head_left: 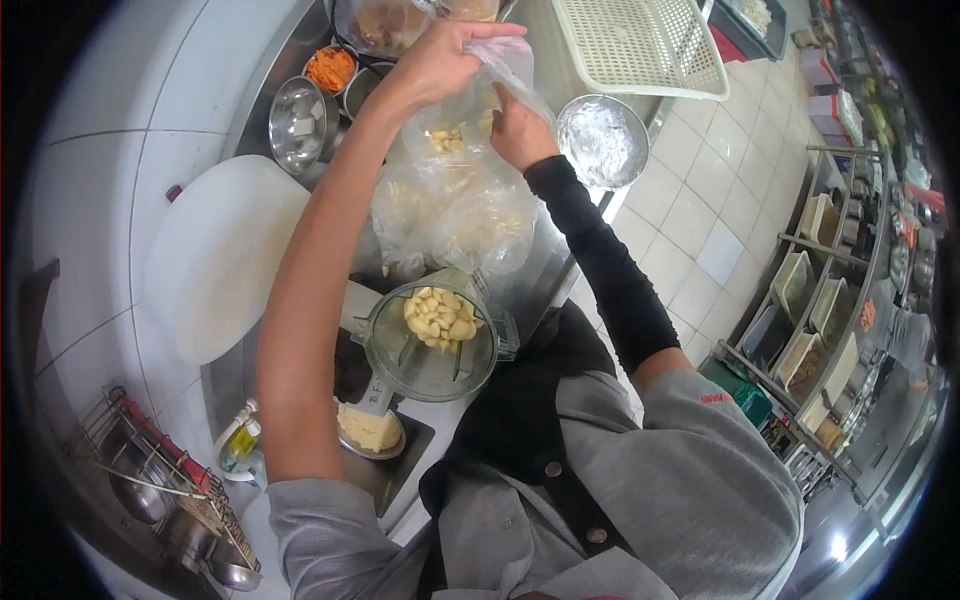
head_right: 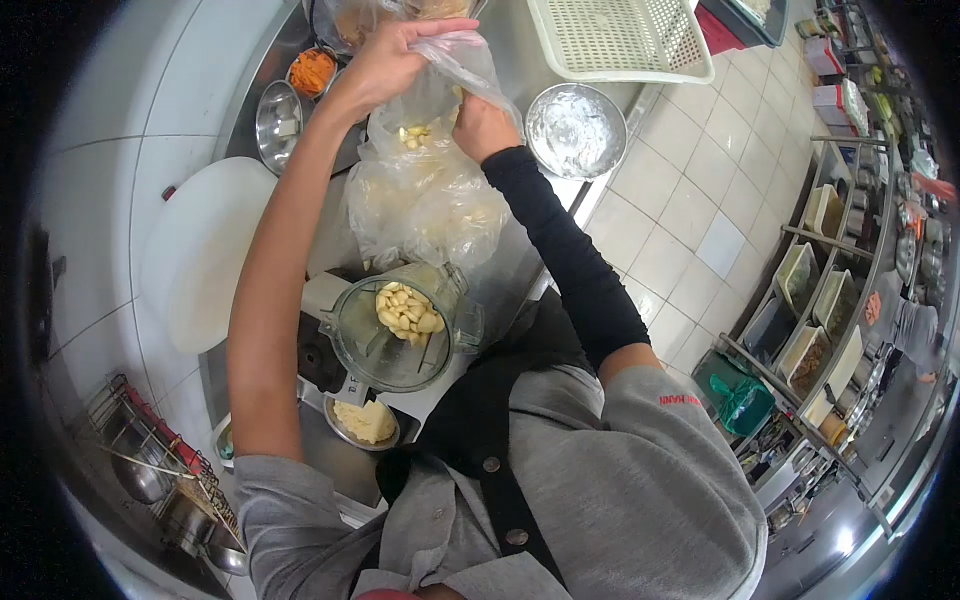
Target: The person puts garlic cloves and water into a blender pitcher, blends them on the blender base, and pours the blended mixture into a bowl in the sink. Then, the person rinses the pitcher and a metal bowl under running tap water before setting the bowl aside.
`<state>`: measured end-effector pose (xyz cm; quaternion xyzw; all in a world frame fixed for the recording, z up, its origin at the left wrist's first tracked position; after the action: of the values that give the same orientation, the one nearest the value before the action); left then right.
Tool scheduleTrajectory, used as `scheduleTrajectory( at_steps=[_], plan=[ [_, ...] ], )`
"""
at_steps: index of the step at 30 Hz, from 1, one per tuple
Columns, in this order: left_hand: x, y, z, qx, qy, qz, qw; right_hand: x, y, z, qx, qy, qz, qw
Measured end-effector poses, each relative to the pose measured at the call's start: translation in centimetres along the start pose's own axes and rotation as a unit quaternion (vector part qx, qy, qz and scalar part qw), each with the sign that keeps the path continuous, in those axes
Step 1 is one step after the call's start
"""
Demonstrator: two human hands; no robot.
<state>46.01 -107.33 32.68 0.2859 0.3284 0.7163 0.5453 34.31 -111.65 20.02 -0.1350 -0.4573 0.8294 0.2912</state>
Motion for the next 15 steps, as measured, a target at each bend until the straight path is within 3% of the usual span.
scheduleTrajectory(
  at_steps=[3, 6, 9, 12, 15],
  plan=[
    [0.5, -0.4, -0.1, 0.001, -0.010, -0.011, 1.000, 0.3, -0.3, 0.0, 0.016, 0.067, 0.089, 0.994],
    [0.7, -1.7, 0.3, -0.107, 0.030, 0.070, 0.991, 2.0, -0.9, 0.5, 0.082, 0.134, 0.173, 0.972],
    [-0.3, -4.6, -0.1, -0.206, 0.003, 0.065, 0.976, 3.1, -0.5, 1.3, 0.085, 0.113, 0.196, 0.970],
    [-1.0, -3.7, 0.2, -0.020, 0.194, -0.100, 0.976, 3.6, -1.1, 0.7, 0.022, 0.053, 0.218, 0.974],
    [1.2, 1.1, 0.7, -0.173, 0.138, -0.116, 0.968, 4.6, -2.7, -0.6, -0.030, -0.012, 0.235, 0.971]
  ],
)
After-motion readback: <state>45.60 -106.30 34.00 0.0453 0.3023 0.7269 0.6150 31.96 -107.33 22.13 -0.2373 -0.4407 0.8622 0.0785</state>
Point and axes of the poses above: each hand's wrist, its own x-axis away from the middle knuckle, its own z-axis out of the back of the hand, y = z × x, the point moved 5 cm from there along -x, towards the middle knuckle, and after that the axes turned 13 degrees about -x, right-handed, at the moved point
